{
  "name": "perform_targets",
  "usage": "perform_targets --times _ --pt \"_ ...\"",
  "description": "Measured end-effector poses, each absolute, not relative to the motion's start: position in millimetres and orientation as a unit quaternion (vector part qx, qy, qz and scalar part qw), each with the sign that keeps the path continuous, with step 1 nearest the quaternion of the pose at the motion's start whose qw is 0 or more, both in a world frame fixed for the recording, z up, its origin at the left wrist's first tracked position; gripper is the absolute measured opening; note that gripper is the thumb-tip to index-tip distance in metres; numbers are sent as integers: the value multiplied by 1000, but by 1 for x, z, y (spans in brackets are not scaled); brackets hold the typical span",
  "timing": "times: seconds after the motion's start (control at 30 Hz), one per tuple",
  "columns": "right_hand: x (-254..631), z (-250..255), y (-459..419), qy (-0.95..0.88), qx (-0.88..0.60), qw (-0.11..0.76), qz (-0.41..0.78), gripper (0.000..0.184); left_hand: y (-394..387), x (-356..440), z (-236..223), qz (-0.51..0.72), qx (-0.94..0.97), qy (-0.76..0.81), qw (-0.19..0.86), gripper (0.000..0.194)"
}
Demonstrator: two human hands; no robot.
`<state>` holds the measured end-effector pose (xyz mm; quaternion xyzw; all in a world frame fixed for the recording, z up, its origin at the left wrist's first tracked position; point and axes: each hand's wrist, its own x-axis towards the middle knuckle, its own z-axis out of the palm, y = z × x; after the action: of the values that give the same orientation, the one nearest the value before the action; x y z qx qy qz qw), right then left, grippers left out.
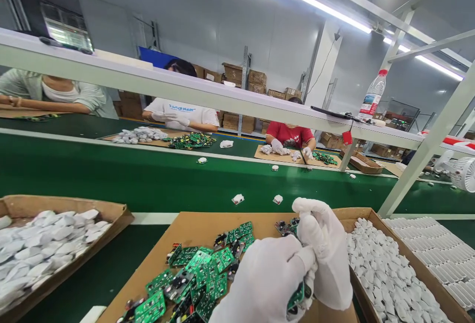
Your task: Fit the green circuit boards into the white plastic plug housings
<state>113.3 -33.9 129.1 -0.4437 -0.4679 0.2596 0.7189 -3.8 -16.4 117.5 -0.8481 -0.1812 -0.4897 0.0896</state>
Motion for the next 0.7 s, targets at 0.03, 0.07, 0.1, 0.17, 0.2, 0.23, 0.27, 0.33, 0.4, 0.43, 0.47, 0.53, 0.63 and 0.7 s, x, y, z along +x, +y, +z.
perform_targets --times 0.03,0.07,0.1,0.17,0.2,0.23,0.27,0.33,0.4,0.43,0.47,0.53,0.63,0.7 --pt "114 129 -35 -459 -450 722 258 38 -15 -4 118 -457 -865 -180 100 17" --pt "115 129 -35 -449 -455 725 256 38 -15 -3 119 -431 -877 -182 108 17" --pt "115 128 -36 -442 -457 728 256 39 -14 -3 119 -416 -884 -185 108 16" --pt "117 128 -35 -435 -458 732 258 39 -14 -3 120 -432 -881 -174 83 16" --pt "117 127 -34 -434 -456 733 256 38 -15 -3 121 -453 -873 -172 58 17" --pt "118 127 -34 -434 -454 736 252 38 -16 -4 121 -478 -860 -176 26 19" --pt "119 126 -33 -434 -453 739 245 37 -19 -5 122 -507 -841 -188 -16 20" --pt "121 126 -32 -437 -453 744 225 35 -24 -9 123 -565 -778 -233 -145 16" --pt "125 125 -30 -433 -455 751 204 33 -26 -13 127 -601 -679 -276 -318 12" --pt "127 126 -30 -428 -455 755 198 32 -26 -14 129 -606 -625 -288 -399 17" --pt "129 126 -29 -422 -454 760 197 32 -24 -14 132 -601 -573 -298 -470 25" --pt "135 126 -27 -412 -448 764 215 35 -15 -13 137 -574 -480 -298 -593 39" --pt "141 128 -23 -390 -441 767 254 40 1 -9 141 -486 -338 -269 -760 55" --pt "145 129 -23 -368 -436 779 260 41 7 -6 139 -436 -279 -235 -822 57"
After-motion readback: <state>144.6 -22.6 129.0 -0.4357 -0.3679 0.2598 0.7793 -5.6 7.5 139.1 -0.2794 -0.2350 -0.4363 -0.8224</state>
